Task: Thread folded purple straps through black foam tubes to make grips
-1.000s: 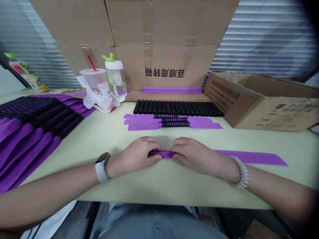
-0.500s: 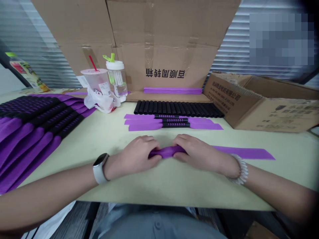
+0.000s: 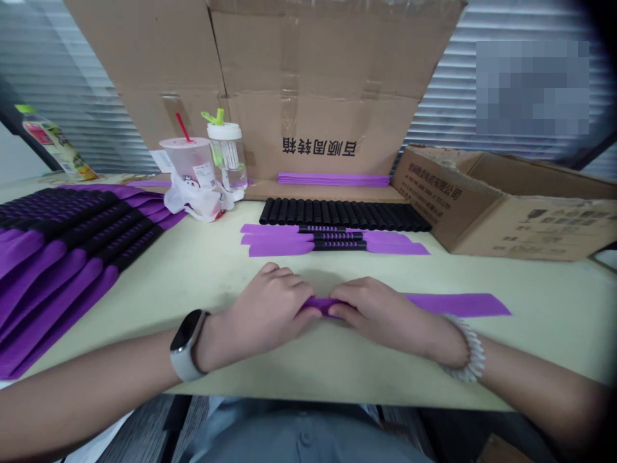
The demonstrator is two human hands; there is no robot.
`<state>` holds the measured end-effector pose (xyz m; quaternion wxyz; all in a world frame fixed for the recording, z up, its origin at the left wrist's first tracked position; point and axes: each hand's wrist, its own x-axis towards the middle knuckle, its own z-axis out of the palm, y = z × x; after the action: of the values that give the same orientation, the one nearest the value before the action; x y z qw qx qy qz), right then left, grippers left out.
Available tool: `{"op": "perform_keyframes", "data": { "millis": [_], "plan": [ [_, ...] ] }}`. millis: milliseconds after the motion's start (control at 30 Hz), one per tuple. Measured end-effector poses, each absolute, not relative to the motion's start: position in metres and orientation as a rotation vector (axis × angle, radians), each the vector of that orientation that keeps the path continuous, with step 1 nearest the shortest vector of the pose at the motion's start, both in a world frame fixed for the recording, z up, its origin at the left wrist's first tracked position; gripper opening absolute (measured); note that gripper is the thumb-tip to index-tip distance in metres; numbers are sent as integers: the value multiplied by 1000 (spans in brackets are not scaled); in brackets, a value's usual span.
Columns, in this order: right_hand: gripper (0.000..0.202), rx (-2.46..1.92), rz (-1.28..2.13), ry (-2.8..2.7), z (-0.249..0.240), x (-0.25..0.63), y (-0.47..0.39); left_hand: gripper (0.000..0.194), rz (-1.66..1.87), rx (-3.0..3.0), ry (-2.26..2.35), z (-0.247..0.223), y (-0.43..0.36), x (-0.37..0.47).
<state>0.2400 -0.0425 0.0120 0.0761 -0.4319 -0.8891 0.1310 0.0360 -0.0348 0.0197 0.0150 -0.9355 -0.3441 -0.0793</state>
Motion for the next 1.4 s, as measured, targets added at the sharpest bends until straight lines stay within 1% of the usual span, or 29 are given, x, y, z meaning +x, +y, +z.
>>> {"op": "perform_keyframes", "data": {
  "millis": [133,267,433,633,767,833,900,1000,1167,1267,1400],
  "plan": [
    [19,-1226,282,-2710,10,231,-55,30,-469,-2873,-895,14,-45,38],
    [21,-1112,30,-2718,6,230,-65,35,-553,-2981,-899,9,-48,36],
    [33,-970,-139,-2674,6,235,-68,39,-542,-3030,-851,11,-47,31],
    [50,-912,-181,-2645,23,242,-68,43,-570,-3013,-847,19,-53,27],
    [58,-912,-298,-2620,31,247,-59,36,-594,-3023,-1009,20,-54,27],
    [61,-914,-351,-2612,33,251,-54,32,-660,-3008,-1106,21,-54,27],
    [64,-940,-382,-2602,36,256,-49,33,-722,-2971,-1171,21,-53,26],
    [67,-1020,-429,-2574,41,267,-43,35,-724,-2931,-1245,23,-51,26],
    [65,-1171,-471,-2525,47,285,-30,36,-697,-2932,-1514,27,-38,27],
    [63,-1288,-514,-2462,49,293,-22,37,-748,-2946,-1692,26,-24,27],
    [60,-1416,-567,-2343,55,305,-14,39,-849,-2954,-1753,23,-13,23]
  ]
}}
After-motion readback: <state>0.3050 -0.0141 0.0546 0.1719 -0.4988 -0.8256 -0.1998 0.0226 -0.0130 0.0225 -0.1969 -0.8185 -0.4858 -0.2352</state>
